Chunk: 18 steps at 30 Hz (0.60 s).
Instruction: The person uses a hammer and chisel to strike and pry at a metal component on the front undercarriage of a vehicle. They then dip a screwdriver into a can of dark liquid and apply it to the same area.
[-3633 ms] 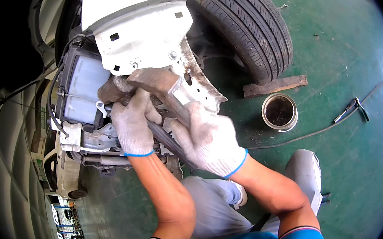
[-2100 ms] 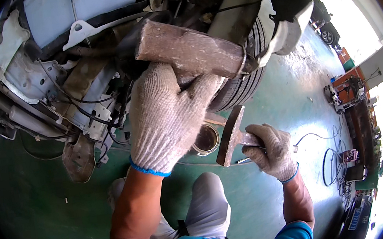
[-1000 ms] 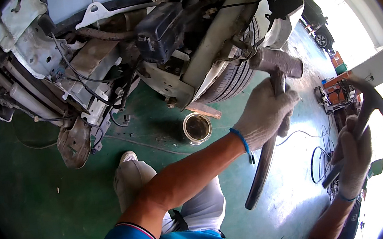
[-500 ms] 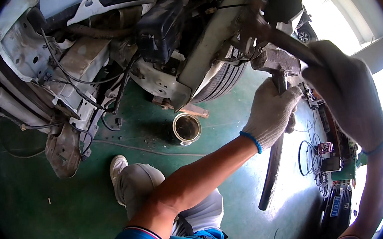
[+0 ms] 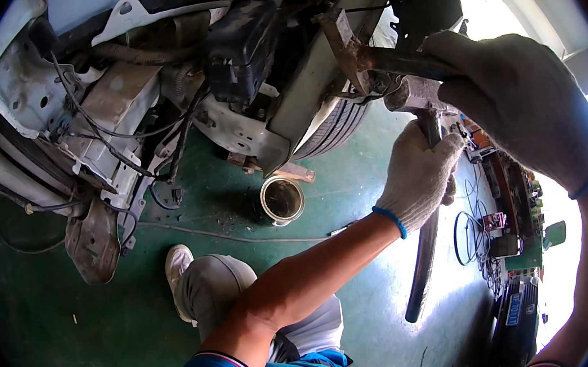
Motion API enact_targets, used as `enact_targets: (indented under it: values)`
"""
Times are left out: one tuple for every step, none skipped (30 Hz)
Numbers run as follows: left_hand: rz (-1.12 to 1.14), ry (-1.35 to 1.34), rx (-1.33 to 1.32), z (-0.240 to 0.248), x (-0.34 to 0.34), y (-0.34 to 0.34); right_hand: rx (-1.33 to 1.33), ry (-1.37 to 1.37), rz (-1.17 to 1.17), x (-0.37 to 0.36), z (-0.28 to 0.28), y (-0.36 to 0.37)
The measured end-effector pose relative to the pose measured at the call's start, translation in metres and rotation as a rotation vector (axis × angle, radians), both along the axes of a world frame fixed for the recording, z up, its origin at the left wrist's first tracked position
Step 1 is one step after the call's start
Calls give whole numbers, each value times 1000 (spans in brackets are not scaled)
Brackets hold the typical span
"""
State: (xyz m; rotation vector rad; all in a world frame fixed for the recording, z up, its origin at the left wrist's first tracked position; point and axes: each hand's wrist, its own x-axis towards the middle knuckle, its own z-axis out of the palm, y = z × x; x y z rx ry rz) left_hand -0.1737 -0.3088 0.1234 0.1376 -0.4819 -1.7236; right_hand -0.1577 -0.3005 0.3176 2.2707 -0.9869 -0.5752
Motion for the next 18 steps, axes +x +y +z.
enact_targets:
  values:
    - [2, 2, -2, 0, 0, -1, -3, 2, 13, 0, 0, 0]
    - [5, 4, -3, 0, 0, -1, -2, -3, 10, 1, -1, 0]
    - [-1, 4, 2, 0, 1, -1, 0, -9, 9, 1, -2, -1]
    - [-7, 6, 6, 1, 3, -1, 3, -19, -9, 2, -2, -1]
    - [-10, 7, 9, 1, 5, -1, -7, 45, 72, -2, 0, -5]
    - [-9, 13, 4, 2, 8, -2, -21, 106, 157, -4, 2, -9]
    - [-33, 30, -3, 2, 5, 1, -46, 253, 315, -8, 7, -13]
    - [-56, 48, -9, 1, 2, 3, -73, 273, 316, -12, 7, -9]
    - [-64, 58, -18, 1, -1, 6, -81, 203, 239, -14, 9, -4]
    - [-55, 58, -21, 0, -1, 5, -85, 115, 176, -10, 8, -3]
    - [-50, 60, -25, -1, -3, 5, -93, 73, 150, -7, 10, -1]
    - [-41, 60, -20, -1, -6, 6, -92, 60, 126, -4, 11, 1]
    - [-9, 46, -17, -1, -4, 2, -91, 45, 132, 0, 12, 0]
    - [21, 34, -15, 0, -2, -1, -82, 41, 139, 3, 11, -2]
    - [13, 33, -12, 0, 0, -3, -65, 20, 138, 5, 8, -3]
    - [6, 31, -9, 0, 2, -4, -46, -10, 131, 7, 7, -5]
    - [0, 29, -5, 0, 5, -7, -32, -60, 127, 6, 13, -7]
    - [33, -3, -11, -2, 3, -4, -39, -128, 104, 4, 17, -3]
